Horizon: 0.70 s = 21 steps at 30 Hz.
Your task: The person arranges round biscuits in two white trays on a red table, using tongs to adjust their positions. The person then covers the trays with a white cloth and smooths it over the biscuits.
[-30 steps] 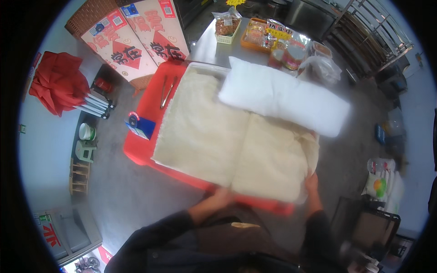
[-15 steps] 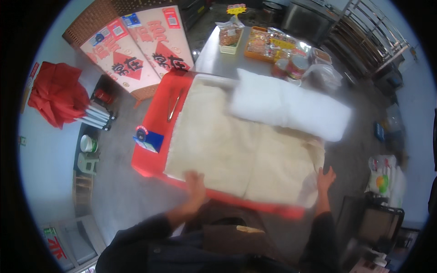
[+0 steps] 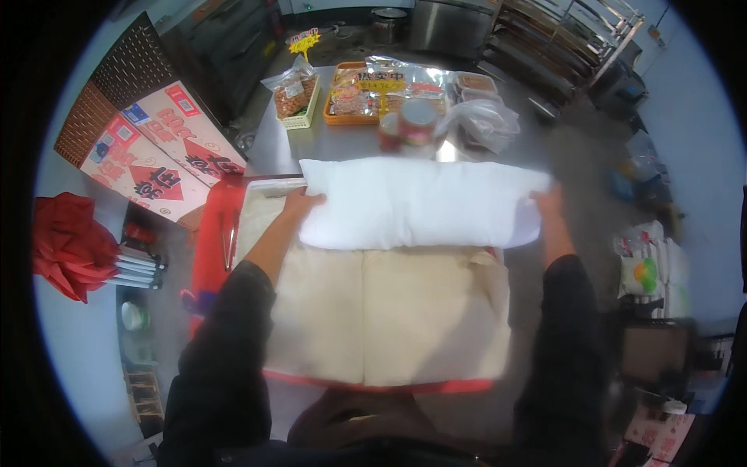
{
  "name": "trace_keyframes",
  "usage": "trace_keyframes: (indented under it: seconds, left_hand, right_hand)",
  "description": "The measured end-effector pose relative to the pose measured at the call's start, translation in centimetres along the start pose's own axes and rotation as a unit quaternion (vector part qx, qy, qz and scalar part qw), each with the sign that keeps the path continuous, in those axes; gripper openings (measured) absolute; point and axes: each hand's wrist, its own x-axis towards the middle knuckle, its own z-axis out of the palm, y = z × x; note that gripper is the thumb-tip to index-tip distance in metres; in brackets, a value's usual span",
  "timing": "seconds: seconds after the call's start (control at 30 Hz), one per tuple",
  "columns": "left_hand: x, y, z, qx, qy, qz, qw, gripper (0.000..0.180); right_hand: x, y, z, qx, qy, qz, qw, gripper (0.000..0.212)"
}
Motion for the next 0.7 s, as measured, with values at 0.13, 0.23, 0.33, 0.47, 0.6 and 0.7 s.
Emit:
trace_keyframes:
  seconds: [0.13,0.23,0.33,0.47,0.6,0.7]
  left_hand:
    - [-1.4,1.8,-0.6,-0.079,-0.065,-0.012,0.995,0.053]
    - [-7.4,3.4,-4.4,0.001,-0.064,0.09,0.994,0.049]
    - [-14.6,11.1,-5.1,0.184,0.032,0.257,0.948,0.041]
    - [-17.5,19.8,-9.8,0.312,0.169,0.342,0.87,0.035]
    - [-18.4,25.6,-16.4,0.333,0.268,0.334,0.84,0.028]
    - [-19.7,25.2,-19.8,0.31,0.271,0.404,0.817,0.024]
  right_hand:
    - [2.1,1.0,-1.8,0.203,-0.211,0.109,0.95,0.06]
    - [-3.7,1.0,-3.0,0.307,-0.224,0.07,0.922,0.045]
    - [-6.7,-1.4,-11.1,0.298,-0.181,-0.009,0.937,0.051]
    - [-9.7,-9.5,-20.7,0.164,-0.023,-0.144,0.976,0.05]
    - [-15.1,-19.0,-24.0,0.132,0.132,-0.214,0.959,0.041]
    - [-20.2,-20.0,-25.5,0.151,0.196,-0.291,0.924,0.04]
